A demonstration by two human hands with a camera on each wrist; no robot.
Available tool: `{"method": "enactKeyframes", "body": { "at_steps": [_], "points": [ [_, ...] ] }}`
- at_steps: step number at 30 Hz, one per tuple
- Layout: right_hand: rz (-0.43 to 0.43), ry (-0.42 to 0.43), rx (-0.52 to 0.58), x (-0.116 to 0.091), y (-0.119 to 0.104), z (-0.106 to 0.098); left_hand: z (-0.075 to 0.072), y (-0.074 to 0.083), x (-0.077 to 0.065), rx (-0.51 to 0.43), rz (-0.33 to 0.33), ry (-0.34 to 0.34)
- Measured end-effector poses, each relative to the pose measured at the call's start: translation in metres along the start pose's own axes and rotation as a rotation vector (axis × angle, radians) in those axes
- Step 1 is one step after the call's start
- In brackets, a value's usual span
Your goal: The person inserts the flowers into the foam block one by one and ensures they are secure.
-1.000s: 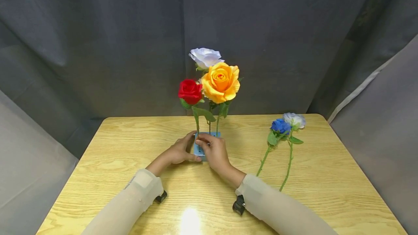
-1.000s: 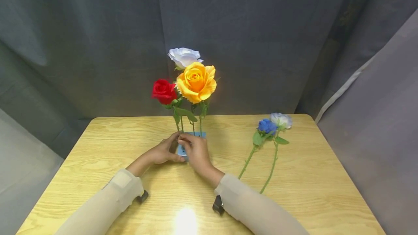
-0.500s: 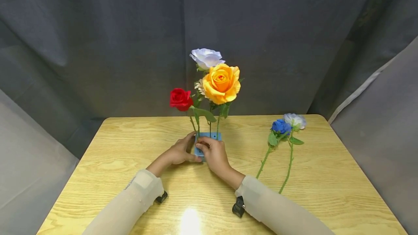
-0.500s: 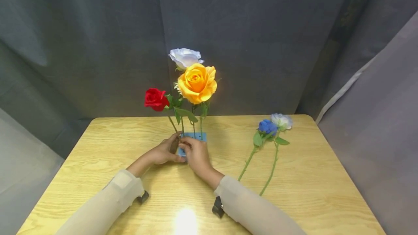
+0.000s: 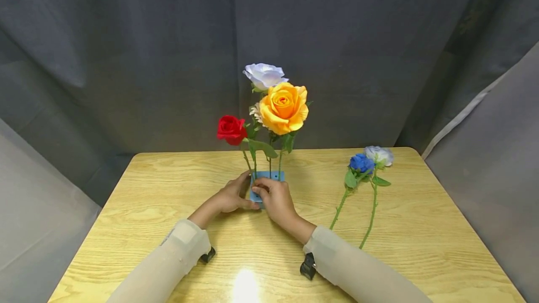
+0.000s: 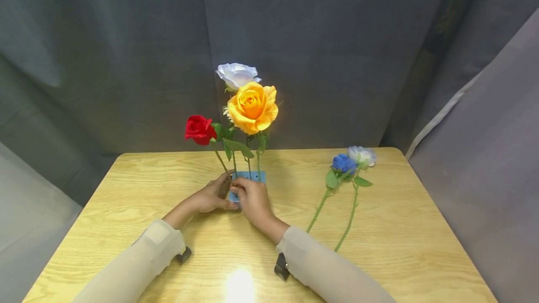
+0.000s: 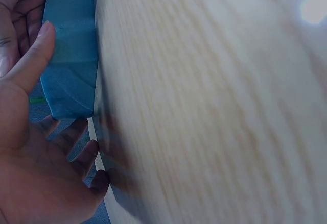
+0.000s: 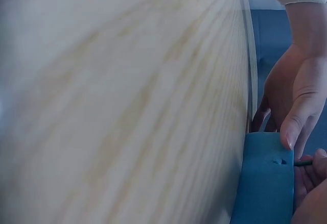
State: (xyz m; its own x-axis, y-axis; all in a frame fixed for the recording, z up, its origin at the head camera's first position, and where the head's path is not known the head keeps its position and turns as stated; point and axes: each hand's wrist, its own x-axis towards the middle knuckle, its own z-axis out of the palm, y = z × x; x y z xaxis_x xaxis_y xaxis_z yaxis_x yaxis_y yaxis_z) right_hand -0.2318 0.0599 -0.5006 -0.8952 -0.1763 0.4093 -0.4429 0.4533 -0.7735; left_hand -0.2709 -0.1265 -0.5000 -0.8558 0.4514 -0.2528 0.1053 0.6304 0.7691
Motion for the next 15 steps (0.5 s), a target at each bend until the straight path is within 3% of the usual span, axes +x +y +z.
{"method": "enactKeyframes", "body": {
  "at_steps": [15],
  "points": [
    [0.025, -0.050, -0.024, 0.0005, 0.0020, -0.0013, -0.0005, 0.0017, -0.0007, -0.011, 0.022, -0.015]
  ]
}}
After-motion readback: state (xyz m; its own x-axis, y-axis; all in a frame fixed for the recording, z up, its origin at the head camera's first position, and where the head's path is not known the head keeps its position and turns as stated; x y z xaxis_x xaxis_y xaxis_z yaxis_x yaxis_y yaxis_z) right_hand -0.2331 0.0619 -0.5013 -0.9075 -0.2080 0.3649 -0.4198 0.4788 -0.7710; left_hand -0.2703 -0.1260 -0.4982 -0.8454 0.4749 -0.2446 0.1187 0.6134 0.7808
